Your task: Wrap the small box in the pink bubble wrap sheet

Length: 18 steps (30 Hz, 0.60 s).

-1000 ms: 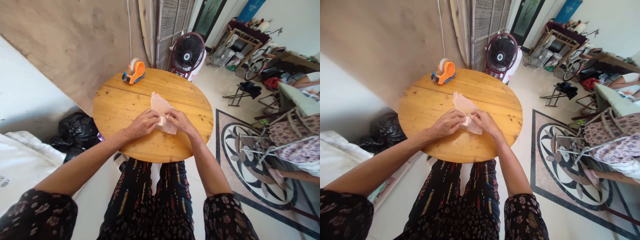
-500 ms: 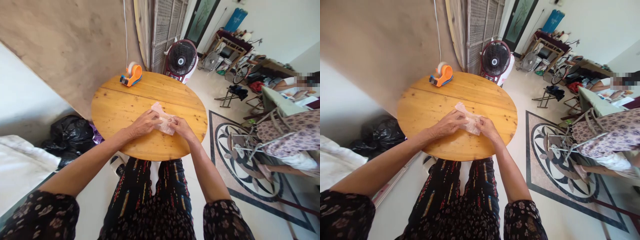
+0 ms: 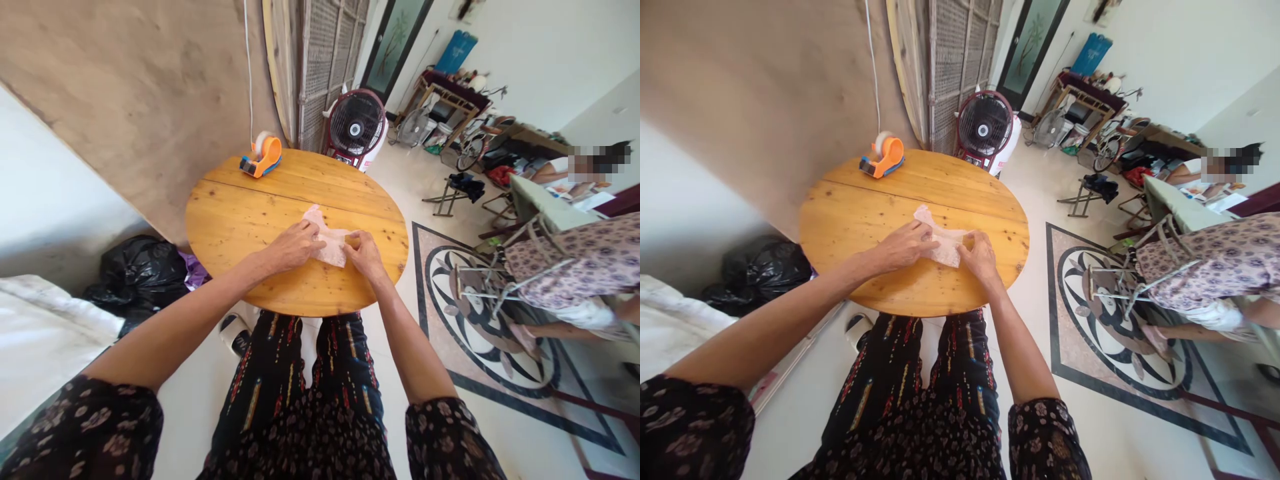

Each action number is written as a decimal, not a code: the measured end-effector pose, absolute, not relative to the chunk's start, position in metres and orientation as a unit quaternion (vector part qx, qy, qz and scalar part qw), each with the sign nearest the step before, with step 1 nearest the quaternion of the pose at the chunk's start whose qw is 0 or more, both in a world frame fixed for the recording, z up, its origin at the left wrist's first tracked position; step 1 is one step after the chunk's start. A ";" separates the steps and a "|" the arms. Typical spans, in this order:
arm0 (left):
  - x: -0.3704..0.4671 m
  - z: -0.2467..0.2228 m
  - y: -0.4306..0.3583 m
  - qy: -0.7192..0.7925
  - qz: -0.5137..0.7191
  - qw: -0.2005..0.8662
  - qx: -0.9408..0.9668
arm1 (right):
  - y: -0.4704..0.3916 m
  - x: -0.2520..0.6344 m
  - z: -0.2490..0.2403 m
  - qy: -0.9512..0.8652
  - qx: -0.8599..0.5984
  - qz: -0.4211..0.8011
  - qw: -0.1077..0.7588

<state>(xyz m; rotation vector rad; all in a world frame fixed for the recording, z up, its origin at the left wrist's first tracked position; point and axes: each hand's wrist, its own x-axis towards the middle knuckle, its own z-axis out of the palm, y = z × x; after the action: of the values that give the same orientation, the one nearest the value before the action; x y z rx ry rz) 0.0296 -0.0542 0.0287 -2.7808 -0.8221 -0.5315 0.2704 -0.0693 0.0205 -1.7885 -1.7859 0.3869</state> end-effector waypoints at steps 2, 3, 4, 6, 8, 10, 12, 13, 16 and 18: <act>0.030 0.029 -0.054 -0.278 -0.179 0.098 -0.939 | -0.063 0.269 0.016 -0.659 -0.674 0.123 0.310; 0.030 0.029 -0.054 -0.278 -0.179 0.099 -0.939 | -0.060 0.268 0.014 -0.658 -0.671 0.113 0.323; 0.030 0.029 -0.055 -0.279 -0.177 0.100 -0.939 | -0.055 0.267 0.012 -0.661 -0.664 0.105 0.334; 0.031 0.030 -0.055 -0.283 -0.173 0.101 -0.938 | -0.045 0.267 0.010 -0.672 -0.647 0.099 0.346; 0.032 0.031 -0.056 -0.289 -0.172 0.098 -0.937 | -0.034 0.266 0.010 -0.678 -0.636 0.103 0.353; 0.033 0.033 -0.057 -0.293 -0.172 0.091 -0.936 | -0.024 0.264 0.012 -0.672 -0.629 0.117 0.373; 0.033 0.034 -0.057 -0.294 -0.171 0.084 -0.936 | -0.016 0.262 0.015 -0.662 -0.614 0.159 0.400; 0.034 0.034 -0.056 -0.295 -0.170 0.081 -0.937 | -0.013 0.260 0.017 -0.655 -0.606 0.188 0.411; 0.035 0.034 -0.056 -0.302 -0.167 0.078 -0.935 | -0.012 0.256 0.020 -0.634 -0.598 0.257 0.418; 0.036 0.033 -0.056 -0.307 -0.165 0.080 -0.934 | -0.017 0.256 0.021 -0.634 -0.599 0.288 0.396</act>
<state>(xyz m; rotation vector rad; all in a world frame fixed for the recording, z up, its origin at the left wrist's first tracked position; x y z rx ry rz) 0.0359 -0.0563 0.0332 -2.7938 -0.9181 -0.4928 0.2555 -0.0175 0.0207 -1.5189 -1.6061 0.7297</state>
